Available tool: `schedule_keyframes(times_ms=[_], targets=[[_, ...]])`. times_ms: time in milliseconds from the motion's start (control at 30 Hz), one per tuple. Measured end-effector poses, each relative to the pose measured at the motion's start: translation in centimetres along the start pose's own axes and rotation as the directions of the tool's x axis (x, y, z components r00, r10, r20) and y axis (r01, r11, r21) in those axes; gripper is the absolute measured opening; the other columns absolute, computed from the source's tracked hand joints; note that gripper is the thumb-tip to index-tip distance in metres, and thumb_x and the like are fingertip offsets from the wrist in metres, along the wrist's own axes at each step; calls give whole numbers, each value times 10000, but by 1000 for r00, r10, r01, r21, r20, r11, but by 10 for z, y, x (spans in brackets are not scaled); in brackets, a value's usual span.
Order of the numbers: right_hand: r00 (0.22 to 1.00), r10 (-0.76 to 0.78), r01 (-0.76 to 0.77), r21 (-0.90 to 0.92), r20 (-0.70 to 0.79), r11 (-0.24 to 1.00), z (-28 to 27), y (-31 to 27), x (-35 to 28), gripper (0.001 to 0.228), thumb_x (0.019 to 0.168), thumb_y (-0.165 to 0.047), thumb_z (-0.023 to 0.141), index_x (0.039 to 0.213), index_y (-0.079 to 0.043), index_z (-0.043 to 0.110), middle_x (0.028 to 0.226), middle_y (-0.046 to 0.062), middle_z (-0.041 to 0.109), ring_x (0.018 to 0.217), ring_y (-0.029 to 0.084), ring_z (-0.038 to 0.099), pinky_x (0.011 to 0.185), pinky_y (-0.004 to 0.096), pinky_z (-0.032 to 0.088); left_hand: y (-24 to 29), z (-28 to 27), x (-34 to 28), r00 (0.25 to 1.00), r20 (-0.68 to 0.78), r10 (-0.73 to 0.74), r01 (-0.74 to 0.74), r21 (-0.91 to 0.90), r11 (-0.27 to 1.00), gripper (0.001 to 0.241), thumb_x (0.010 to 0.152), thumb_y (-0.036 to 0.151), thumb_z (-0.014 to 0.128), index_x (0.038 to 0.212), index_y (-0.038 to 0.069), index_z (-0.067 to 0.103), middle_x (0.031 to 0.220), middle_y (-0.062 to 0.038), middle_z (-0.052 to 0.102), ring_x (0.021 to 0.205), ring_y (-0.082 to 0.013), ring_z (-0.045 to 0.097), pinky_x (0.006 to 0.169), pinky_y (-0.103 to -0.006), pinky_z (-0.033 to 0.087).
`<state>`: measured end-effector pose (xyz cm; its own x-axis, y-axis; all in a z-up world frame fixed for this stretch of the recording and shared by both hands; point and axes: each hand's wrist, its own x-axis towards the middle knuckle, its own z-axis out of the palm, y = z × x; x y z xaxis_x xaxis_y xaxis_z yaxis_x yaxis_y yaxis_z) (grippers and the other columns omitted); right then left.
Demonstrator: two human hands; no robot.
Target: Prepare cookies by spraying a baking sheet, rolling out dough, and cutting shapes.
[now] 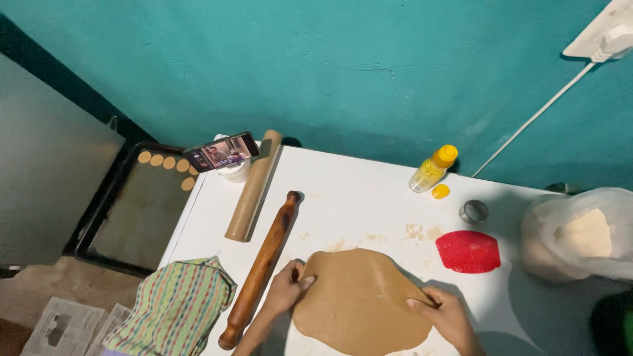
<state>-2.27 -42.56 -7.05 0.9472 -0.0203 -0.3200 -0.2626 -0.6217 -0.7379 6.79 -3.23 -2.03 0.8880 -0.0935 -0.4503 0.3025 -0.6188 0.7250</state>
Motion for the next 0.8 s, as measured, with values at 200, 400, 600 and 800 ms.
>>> schedule_keyframes(times_ms=[200, 400, 600, 800], targets=[[947, 321, -243, 699, 21, 673, 30, 20, -16, 344, 807, -118, 788, 1121, 18, 755, 943, 51, 801, 800, 91, 690, 720, 259, 552, -28, 13, -19, 948, 290, -132, 272, -520, 810, 501, 867, 193, 777, 1332, 29, 688, 1077, -109, 800, 927, -191, 761, 856, -323, 603], [909, 416, -317, 698, 30, 642, 60, 57, -10, 362, 847, -156, 802, 1123, 77, 789, 901, 73, 805, 793, 104, 694, 729, 271, 546, -25, 26, -39, 935, 326, -141, 327, -637, 698, 505, 893, 219, 741, 1356, 51, 630, 1138, -121, 787, 988, -183, 766, 886, -329, 616], [908, 386, -251, 527, -162, 812, 43, 15, -14, 360, 905, -228, 766, 1166, 20, 788, 899, 73, 791, 785, 86, 651, 719, 265, 536, 7, 19, -41, 862, 448, -237, 507, -764, 399, 456, 951, 271, 649, 1329, 17, 622, 1102, -143, 772, 942, -230, 774, 805, -375, 655], [945, 304, -115, 743, -124, 659, -11, -41, -14, 358, 925, -173, 708, 1204, 48, 747, 999, 95, 790, 858, 118, 701, 767, 289, 553, 34, -9, -33, 914, 394, -92, 399, -840, 367, 457, 962, 263, 654, 1344, 17, 612, 1110, -141, 764, 906, -201, 770, 759, -332, 651]])
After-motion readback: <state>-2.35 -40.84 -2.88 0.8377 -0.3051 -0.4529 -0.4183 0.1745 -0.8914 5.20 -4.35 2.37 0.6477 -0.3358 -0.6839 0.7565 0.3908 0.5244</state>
